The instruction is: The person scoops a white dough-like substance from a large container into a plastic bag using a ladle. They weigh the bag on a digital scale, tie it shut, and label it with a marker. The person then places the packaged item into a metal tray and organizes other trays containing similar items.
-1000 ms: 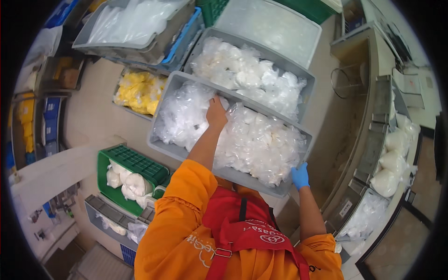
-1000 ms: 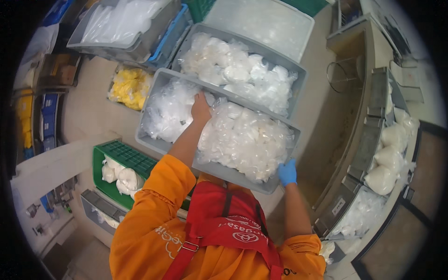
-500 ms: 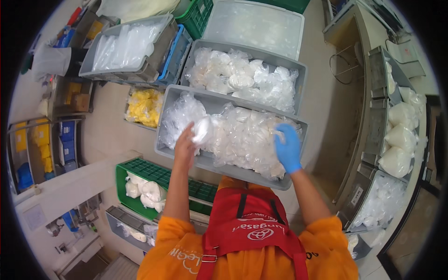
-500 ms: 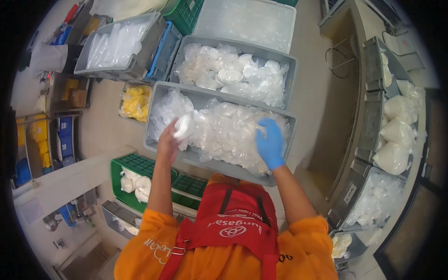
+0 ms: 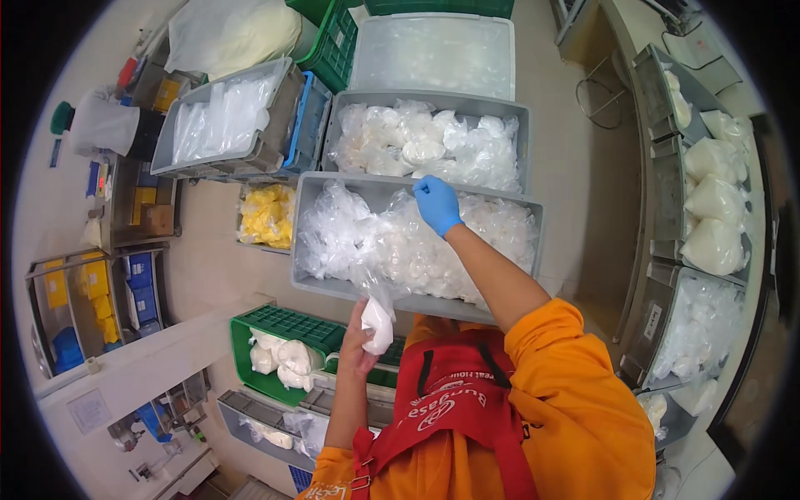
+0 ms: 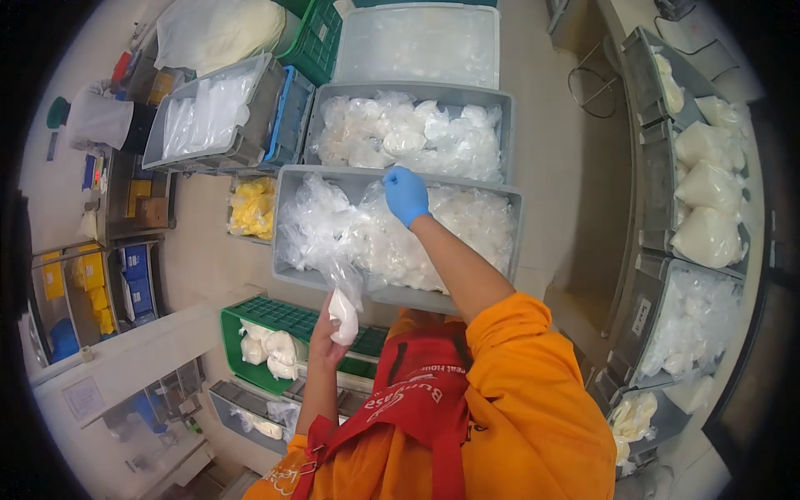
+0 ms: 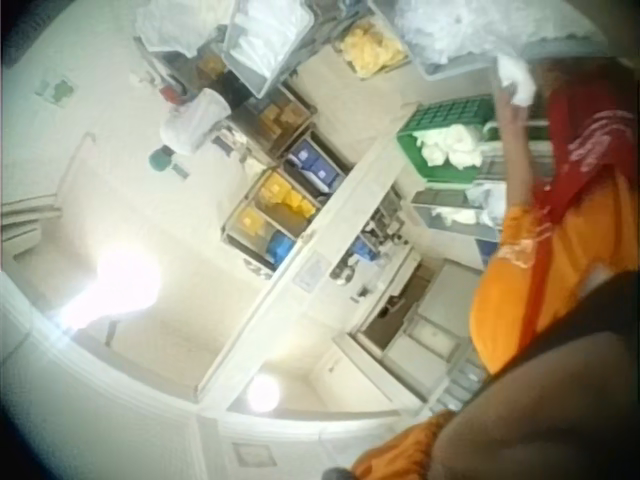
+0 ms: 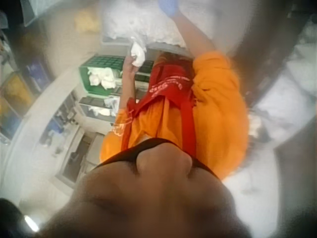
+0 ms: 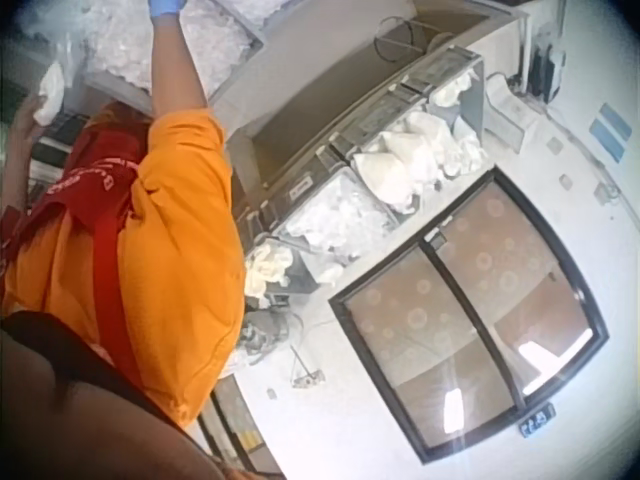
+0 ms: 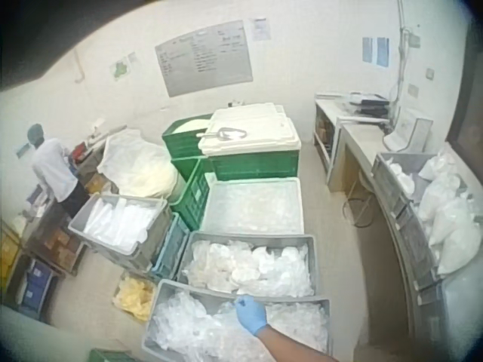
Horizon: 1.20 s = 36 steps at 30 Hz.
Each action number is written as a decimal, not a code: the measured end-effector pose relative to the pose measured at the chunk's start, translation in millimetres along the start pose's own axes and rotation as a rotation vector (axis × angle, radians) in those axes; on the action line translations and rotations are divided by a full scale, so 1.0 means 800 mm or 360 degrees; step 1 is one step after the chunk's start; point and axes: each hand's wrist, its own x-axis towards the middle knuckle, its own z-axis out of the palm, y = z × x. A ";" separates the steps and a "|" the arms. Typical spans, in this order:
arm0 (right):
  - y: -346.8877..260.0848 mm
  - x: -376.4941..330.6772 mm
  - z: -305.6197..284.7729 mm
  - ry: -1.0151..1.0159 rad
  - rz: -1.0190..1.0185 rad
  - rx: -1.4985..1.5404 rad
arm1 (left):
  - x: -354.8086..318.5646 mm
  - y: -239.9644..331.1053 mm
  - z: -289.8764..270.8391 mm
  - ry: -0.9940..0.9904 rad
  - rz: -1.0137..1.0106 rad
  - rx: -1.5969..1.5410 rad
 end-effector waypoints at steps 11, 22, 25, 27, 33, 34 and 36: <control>0.060 0.000 0.050 -0.0370 0.0619 -0.0720 | -0.001 -0.007 0.077 -0.0019 -0.0114 0.1078; -0.102 -0.214 -0.041 -0.0539 -0.0636 -0.0090 | 0.060 -0.020 0.046 -0.0030 0.1097 0.2328; -0.132 -0.270 -0.064 -0.0649 -0.0831 0.0276 | 0.052 -0.020 0.114 0.0215 0.0880 0.1220; -0.121 -0.256 -0.105 -0.0941 -0.0435 0.0571 | 0.041 -0.006 0.133 0.0274 0.1175 0.2314; 0.081 -0.235 -0.184 -0.1028 -0.0246 -0.1515 | 0.061 -0.104 -0.179 0.0124 0.0611 0.2047; 0.124 -0.256 -0.190 -0.0950 -0.0256 -0.1602 | 0.062 -0.137 -0.205 0.0176 0.0800 0.2561; 0.161 -0.262 -0.178 -0.1103 0.0023 -0.1924 | 0.045 -0.141 -0.159 0.0485 0.0832 0.2769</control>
